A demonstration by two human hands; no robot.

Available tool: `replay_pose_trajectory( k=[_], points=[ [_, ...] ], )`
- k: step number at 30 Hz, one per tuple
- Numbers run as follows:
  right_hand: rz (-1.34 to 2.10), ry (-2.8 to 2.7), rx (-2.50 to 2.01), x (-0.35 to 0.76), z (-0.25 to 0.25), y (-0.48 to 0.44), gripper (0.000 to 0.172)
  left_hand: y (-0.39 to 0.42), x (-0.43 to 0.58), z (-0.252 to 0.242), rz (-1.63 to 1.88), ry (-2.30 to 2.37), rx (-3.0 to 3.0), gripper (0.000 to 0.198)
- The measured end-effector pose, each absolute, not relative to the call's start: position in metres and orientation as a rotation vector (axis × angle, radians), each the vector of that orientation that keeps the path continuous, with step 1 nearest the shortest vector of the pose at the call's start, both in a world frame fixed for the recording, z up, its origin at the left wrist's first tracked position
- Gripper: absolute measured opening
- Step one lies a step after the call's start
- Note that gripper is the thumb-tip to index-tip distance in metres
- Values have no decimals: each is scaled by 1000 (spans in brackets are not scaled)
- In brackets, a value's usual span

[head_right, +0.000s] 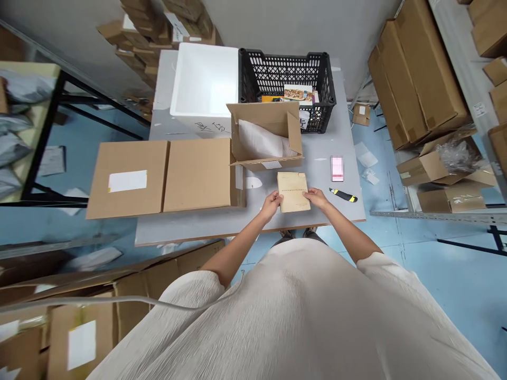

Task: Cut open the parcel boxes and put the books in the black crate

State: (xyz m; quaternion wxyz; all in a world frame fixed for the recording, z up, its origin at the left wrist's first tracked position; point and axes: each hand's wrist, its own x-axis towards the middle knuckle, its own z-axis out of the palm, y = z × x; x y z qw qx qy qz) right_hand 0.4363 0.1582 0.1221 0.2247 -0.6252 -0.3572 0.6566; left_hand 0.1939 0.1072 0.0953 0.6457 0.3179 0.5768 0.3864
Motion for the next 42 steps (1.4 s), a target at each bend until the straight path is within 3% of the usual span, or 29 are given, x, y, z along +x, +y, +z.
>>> replay_pose_trajectory(
  k=[7,12,16,19,23,29,33,42],
  points=[
    [1669,-1002,-1639,444,148,162,62,113,208,111,870,1646,903,51],
    [1455,-1216,-1723,433,163,155,43,111,239,126,891,1421,860,53],
    [1038,-1769,-1768,417,171,141,21,112,257,137,977,1235,646,54],
    [722,-2133,-1681,411,174,127,25,112,258,141,1105,1125,565,61],
    [595,-2359,-1500,411,172,111,38,113,250,138,1144,1173,507,59],
    [686,-2323,-1437,431,159,113,42,118,236,130,1118,1168,504,53],
    [747,-2071,-1622,457,151,125,60,116,225,127,1096,1160,490,62],
    [1771,-1511,-1470,484,158,130,61,116,220,125,1089,1242,511,67]
  ],
)
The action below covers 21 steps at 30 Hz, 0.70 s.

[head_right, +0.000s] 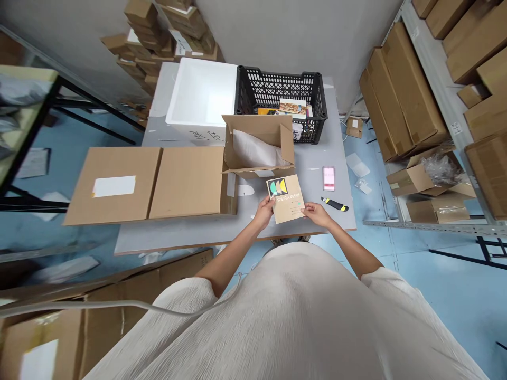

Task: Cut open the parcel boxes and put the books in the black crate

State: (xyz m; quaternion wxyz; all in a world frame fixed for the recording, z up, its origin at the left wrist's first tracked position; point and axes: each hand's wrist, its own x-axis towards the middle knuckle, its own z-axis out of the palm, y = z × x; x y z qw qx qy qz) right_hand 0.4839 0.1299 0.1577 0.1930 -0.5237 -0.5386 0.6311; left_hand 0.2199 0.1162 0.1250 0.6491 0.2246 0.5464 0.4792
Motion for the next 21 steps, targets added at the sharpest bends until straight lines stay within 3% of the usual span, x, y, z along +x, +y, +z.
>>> replay_pose_trajectory(
  k=[6,13,21],
  points=[
    [1735,-1423,-1434,499,171,146,64,118,226,138,1023,1287,760,76],
    [1619,-1404,-1337,532,192,169,68,120,242,158,971,1266,1118,106],
    [1466,-1385,-1279,520,220,218,73,155,249,208,1213,1372,1094,71]
  ],
)
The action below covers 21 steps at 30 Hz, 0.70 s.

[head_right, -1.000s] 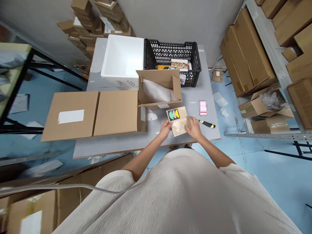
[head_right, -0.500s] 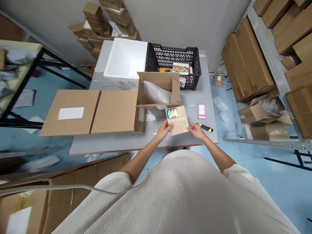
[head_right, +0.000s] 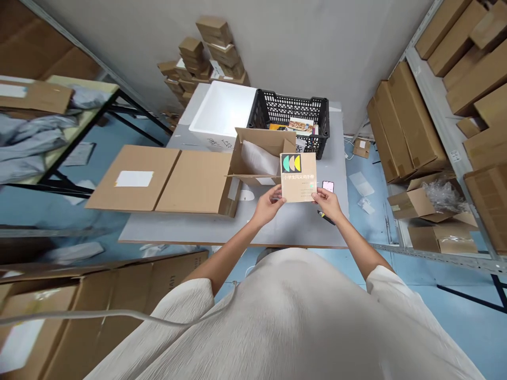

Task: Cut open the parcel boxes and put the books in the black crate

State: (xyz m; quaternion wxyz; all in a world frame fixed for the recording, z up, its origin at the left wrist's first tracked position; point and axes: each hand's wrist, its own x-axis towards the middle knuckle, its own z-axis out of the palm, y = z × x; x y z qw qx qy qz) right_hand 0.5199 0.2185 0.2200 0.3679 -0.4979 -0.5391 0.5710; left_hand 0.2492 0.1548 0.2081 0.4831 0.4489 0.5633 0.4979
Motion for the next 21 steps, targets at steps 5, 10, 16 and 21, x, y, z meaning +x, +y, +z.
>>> replay_pose_trajectory(
  k=[5,10,16,21],
  points=[
    [1357,-1397,-1312,485,244,259,77,189,230,237,1408,1395,989,64],
    [1390,-1391,-1271,453,255,294,75,222,195,249,1417,1377,1095,52],
    [1398,-1365,-1255,412,255,333,71,273,146,254,1354,1446,1205,47],
    [1316,-1295,-1326,368,244,377,57,328,108,243,1350,1454,1203,37]
  ],
)
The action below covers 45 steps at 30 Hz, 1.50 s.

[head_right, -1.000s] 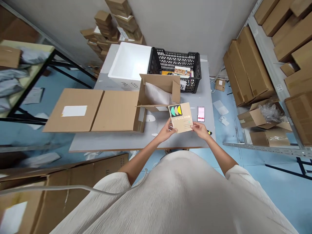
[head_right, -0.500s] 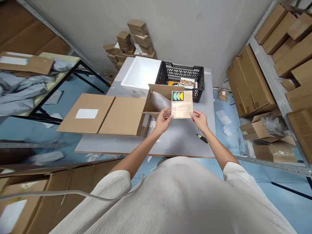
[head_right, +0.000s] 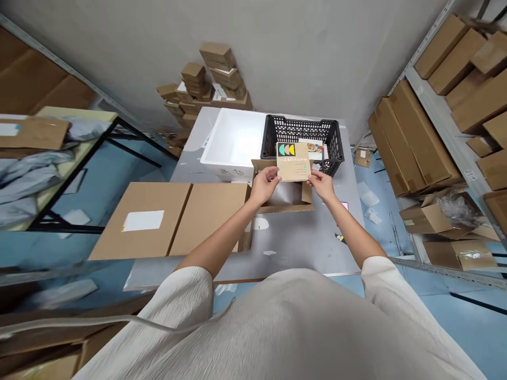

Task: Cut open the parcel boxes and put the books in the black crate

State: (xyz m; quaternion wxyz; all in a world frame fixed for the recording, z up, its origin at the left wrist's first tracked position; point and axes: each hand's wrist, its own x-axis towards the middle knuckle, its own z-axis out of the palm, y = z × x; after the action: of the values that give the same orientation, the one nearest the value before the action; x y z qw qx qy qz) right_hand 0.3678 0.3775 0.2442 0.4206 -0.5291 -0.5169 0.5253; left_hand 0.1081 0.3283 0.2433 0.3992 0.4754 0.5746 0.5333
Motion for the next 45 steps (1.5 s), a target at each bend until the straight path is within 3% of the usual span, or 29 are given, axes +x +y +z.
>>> replay_pose_trajectory(
  k=[7,12,17,27,38,45],
  points=[
    [1236,-1265,-1369,322,226,437,42,404,76,222,1311,1512,1188,22],
    [1147,-1212,-1412,303,213,467,45,436,57,218,1331,1606,1231,25],
    [1090,-1275,-1453,306,202,465,42,427,48,211,1348,1629,1317,31],
    [1041,-1266,-1460,340,212,441,31,395,45,214,1332,1698,1485,25],
    [989,-1333,-1606,383,179,386,38,332,37,198,1305,1860,1342,34],
    [1401,-1150,-1788,391,168,344,59,287,29,173,1145,1755,888,38]
  ],
)
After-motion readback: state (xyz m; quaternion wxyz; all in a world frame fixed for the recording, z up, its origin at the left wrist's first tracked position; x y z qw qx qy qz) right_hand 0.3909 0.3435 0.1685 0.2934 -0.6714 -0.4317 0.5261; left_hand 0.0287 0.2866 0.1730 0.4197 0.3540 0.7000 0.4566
